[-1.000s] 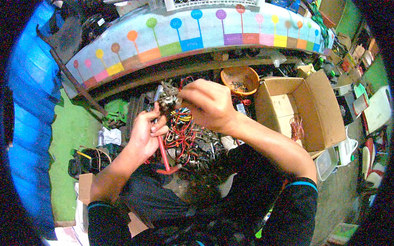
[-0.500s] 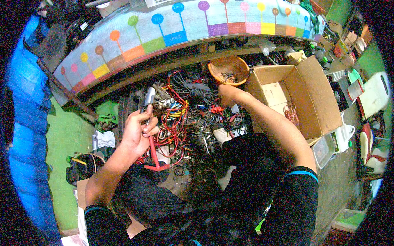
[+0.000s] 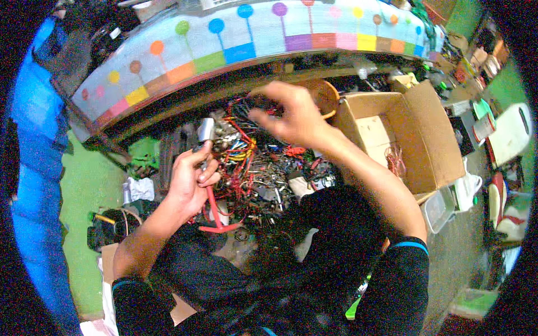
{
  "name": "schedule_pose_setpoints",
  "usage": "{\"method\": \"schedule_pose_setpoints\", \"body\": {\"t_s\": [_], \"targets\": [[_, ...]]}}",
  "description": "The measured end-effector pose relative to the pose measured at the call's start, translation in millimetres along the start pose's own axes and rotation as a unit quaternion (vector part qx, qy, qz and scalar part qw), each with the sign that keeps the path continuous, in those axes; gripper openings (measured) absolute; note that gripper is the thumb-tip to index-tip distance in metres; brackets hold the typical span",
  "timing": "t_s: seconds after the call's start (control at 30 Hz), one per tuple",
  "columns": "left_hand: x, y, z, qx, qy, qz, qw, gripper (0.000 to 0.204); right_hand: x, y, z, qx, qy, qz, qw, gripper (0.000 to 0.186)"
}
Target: The person sits on the floor and works on a small electrical component with attached wires. They repeatedly pick up small metal pieces from a bowl, attach them to the component, and place the component back down, continuing this cycle throughout the clip.
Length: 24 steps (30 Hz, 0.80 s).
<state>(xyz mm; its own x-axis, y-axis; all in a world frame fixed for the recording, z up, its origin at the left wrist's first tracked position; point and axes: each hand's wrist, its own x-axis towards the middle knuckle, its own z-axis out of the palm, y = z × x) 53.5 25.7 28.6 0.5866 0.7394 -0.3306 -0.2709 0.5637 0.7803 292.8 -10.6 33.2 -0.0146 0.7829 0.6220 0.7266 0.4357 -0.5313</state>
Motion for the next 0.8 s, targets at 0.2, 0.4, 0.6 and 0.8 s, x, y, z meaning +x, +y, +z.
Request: {"method": "schedule_pose_setpoints", "body": {"t_s": [0.2,0.4,0.6,0.8], "targets": [[-4.1,2.8,1.5,-0.038,0.026,0.011,0.999,0.012,-2.2,-44.7,20.8,-0.082,-0.021,-0.163,0.983,0.035],[-8.2,2.9,5.4,-0.037,0.024,-0.005,0.999,0.013,-7.8,-42.6,31.4,-0.115,-0.016,-0.215,0.970,0.033],[-7.3,2.8,4.1,-0.031,0.033,0.013,0.999,0.019,-7.5,-44.0,31.6,-0.127,0.040,-0.248,0.960,0.029],[5.2,12.4,-25.0,-0.036,0.071,0.042,0.996,0.021,6.8,-32.2,6.2,-0.091,0.070,-0.062,0.991,0.018]]}}
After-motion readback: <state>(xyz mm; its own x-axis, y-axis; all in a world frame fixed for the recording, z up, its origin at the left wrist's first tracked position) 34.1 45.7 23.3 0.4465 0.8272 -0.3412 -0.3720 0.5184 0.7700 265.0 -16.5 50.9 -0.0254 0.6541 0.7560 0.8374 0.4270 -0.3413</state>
